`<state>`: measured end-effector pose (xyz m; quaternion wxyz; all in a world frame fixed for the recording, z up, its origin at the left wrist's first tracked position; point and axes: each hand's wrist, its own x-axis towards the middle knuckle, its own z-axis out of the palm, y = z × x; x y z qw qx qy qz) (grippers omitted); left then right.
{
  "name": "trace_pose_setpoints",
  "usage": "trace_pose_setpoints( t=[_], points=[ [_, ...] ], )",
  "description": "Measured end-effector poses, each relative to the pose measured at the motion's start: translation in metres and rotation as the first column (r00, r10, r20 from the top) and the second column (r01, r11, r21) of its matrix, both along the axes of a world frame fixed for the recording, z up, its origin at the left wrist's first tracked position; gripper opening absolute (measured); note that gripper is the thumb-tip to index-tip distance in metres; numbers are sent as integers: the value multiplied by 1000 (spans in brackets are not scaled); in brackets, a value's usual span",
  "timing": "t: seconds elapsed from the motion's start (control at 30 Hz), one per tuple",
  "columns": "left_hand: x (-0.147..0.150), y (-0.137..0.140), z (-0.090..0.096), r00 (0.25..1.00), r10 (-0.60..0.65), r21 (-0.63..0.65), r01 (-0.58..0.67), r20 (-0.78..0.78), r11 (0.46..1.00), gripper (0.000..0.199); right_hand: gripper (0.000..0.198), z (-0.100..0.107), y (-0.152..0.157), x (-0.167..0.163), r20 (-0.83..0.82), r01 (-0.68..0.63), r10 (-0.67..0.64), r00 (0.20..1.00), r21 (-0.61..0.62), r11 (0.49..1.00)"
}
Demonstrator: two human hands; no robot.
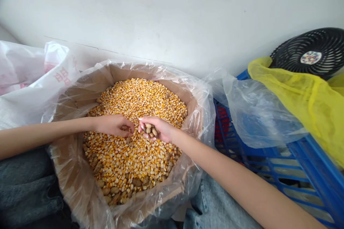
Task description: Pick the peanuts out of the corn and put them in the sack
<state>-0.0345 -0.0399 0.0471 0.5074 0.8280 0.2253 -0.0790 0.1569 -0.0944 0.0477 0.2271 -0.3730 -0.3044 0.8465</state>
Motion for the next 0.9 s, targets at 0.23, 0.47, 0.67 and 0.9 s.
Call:
trace_pose_setpoints(
  t=[0.23, 0.47, 0.67, 0.9],
  points=[
    [-4, -14, -17, 964, -245, 439, 266, -105, 858, 10, 22, -1, 0, 0, 23, 2, -2, 1000, 6, 1000],
    [0, -18, -25, 980, -188, 356, 200, -69, 913, 10, 21, -1, -1, -1, 43, 4, -4, 999, -2, 1000],
    [2, 1, -6, 969, 236, -578, -236, -77, 781, 22, 21, 0, -1, -1, 51, 9, -9, 999, -5, 1000],
    [-1, 21, 16, 839, 530, -861, -356, -123, 363, 17, 22, -1, -1, 0, 48, 9, -9, 999, -3, 1000]
  ],
)
